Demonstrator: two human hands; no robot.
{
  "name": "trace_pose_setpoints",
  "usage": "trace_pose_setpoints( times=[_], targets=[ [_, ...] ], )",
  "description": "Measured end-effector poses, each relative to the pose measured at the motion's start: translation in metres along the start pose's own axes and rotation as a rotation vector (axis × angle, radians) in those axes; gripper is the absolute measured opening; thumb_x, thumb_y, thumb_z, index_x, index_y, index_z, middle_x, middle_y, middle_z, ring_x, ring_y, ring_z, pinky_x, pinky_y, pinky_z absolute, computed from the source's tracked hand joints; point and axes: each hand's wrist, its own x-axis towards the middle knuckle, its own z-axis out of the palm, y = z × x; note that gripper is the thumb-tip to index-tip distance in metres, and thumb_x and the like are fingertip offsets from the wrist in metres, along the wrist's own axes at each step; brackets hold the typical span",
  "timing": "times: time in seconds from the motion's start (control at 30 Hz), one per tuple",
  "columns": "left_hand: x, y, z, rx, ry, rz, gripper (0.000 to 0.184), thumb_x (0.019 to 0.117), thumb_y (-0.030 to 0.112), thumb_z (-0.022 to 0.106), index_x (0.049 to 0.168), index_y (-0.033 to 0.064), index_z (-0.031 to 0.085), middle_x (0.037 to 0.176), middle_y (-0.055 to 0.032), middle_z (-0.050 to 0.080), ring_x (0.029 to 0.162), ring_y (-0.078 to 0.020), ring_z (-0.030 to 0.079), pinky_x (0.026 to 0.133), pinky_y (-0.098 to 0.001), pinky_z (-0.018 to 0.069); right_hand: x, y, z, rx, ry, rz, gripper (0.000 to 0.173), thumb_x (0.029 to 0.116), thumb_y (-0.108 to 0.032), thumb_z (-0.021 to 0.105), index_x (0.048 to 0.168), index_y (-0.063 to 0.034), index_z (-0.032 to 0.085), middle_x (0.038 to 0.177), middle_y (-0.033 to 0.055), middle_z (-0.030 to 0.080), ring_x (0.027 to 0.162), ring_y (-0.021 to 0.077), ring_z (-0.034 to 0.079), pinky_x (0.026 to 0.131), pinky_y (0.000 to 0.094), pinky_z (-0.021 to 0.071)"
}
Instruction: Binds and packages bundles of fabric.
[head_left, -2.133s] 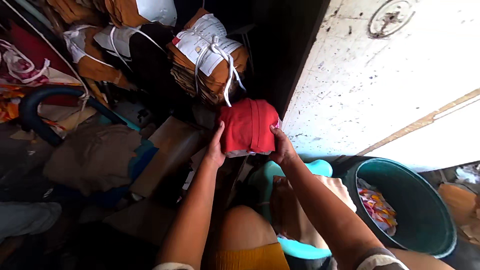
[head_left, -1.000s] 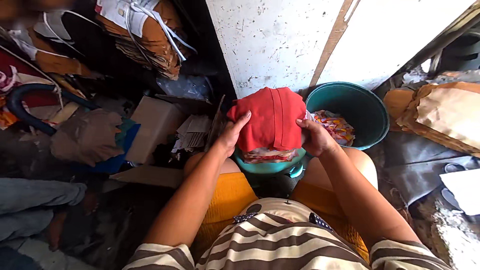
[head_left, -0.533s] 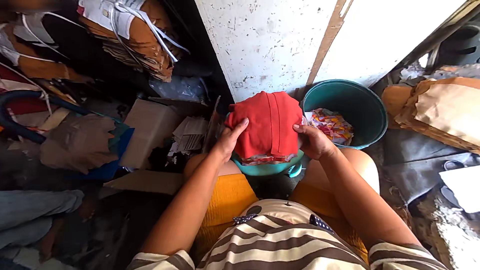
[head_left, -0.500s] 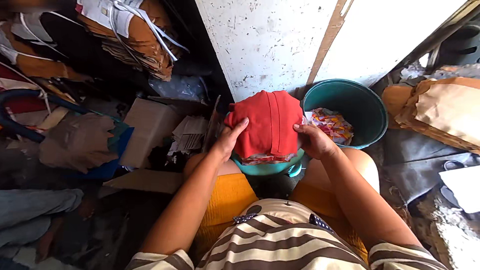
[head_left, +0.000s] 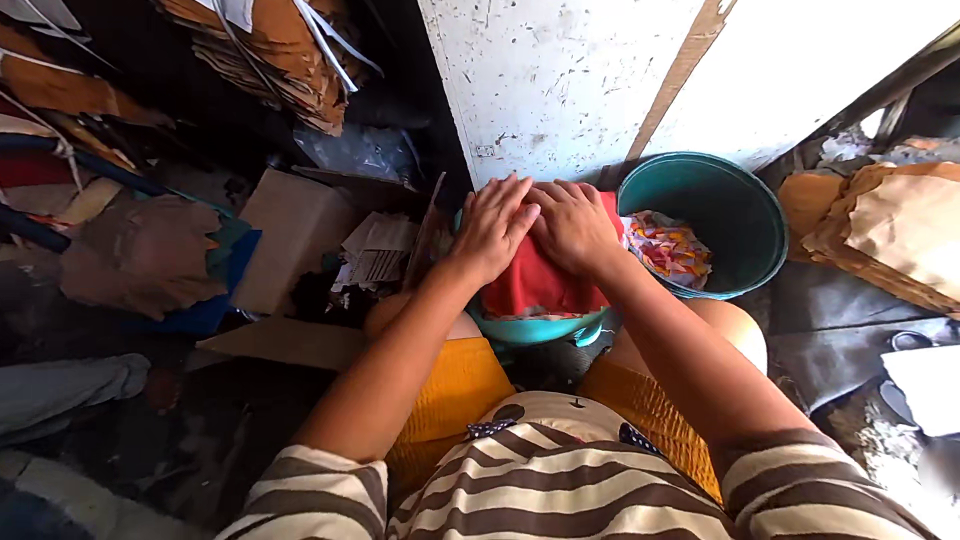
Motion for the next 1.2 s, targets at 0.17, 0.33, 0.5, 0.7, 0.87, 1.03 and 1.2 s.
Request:
trace_pose_setpoints(
  times=[0.17,0.33,0.5,0.7,0.87,1.03,1.2],
  targets=[
    [0.000,-0.035,0.009,-0.127,0.006,-0.073,0.059,0.1118,0.041,0.027,0.156,0.0050,0.041,0.157,-0.0147,0.046,0.148,-0.0271,0.040,0.123,-0.0536,0.0245,0.039,-0.014,0.003,-0.061,-0.155,0.019,0.053,0.1076,-0.041,0.028,0.135,-0.0158,0.066,0.131,0.0124,0.066,0.130,0.0351,0.056,0.104,0.0637,0.0373],
    [-0.006,-0.051,0.016,-0.125,0.014,-0.114,0.061,0.1116,0.042,0.025,0.158,0.0047,0.037,0.160,-0.0144,0.043,0.150,-0.0257,0.037,0.124,-0.0522,0.0214,0.047,-0.012,0.023,-0.075,-0.155,0.003,0.056,0.1059,-0.047,0.026,0.134,-0.0203,0.067,0.131,0.0081,0.067,0.127,0.0320,0.057,0.101,0.0619,0.0392],
    [-0.007,-0.053,0.011,-0.135,-0.025,-0.076,0.063,0.1114,0.044,0.025,0.161,0.0059,0.032,0.163,-0.0132,0.038,0.152,-0.0230,0.033,0.126,-0.0462,0.0208,0.044,-0.016,0.021,-0.074,-0.147,0.022,0.056,0.1055,-0.047,0.027,0.137,-0.0183,0.064,0.136,0.0087,0.064,0.133,0.0325,0.053,0.107,0.0641,0.0348],
    [0.003,-0.023,-0.030,0.086,-0.067,-0.091,0.064,0.1102,0.047,0.025,0.156,0.0056,0.041,0.161,-0.0173,0.039,0.153,-0.0342,0.030,0.125,-0.0572,0.0169,0.048,-0.014,-0.006,0.223,-0.143,0.061,0.052,0.1100,-0.041,0.033,0.149,-0.0108,0.050,0.142,0.0143,0.061,0.139,0.0339,0.050,0.114,0.0622,0.0310],
    [0.005,0.000,-0.012,0.244,-0.080,0.131,0.070,0.1078,0.056,0.027,0.155,0.0072,0.044,0.161,-0.0154,0.041,0.154,-0.0366,0.028,0.123,-0.0661,0.0121,0.022,0.015,-0.018,0.338,0.175,-0.023,0.043,0.1080,-0.023,0.036,0.137,-0.0052,0.062,0.140,0.0136,0.063,0.139,0.0324,0.051,0.119,0.0598,0.0302],
    [0.011,-0.013,0.009,0.232,-0.118,0.101,0.074,0.1068,0.057,0.030,0.158,0.0052,0.037,0.163,-0.0174,0.036,0.152,-0.0363,0.031,0.122,-0.0620,0.0197,0.010,0.034,0.010,0.230,0.048,0.039,0.050,0.1103,-0.035,0.030,0.144,-0.0131,0.060,0.151,0.0098,0.055,0.147,0.0331,0.042,0.120,0.0661,0.0223],
    [0.016,-0.023,0.022,0.202,-0.076,0.084,0.070,0.1078,0.053,0.033,0.157,0.0034,0.038,0.161,-0.0180,0.039,0.151,-0.0351,0.035,0.123,-0.0579,0.0221,0.022,0.047,0.028,0.299,0.045,0.008,0.053,0.1100,-0.036,0.026,0.144,-0.0126,0.060,0.148,0.0101,0.058,0.145,0.0321,0.045,0.120,0.0615,0.0272]
  ],
)
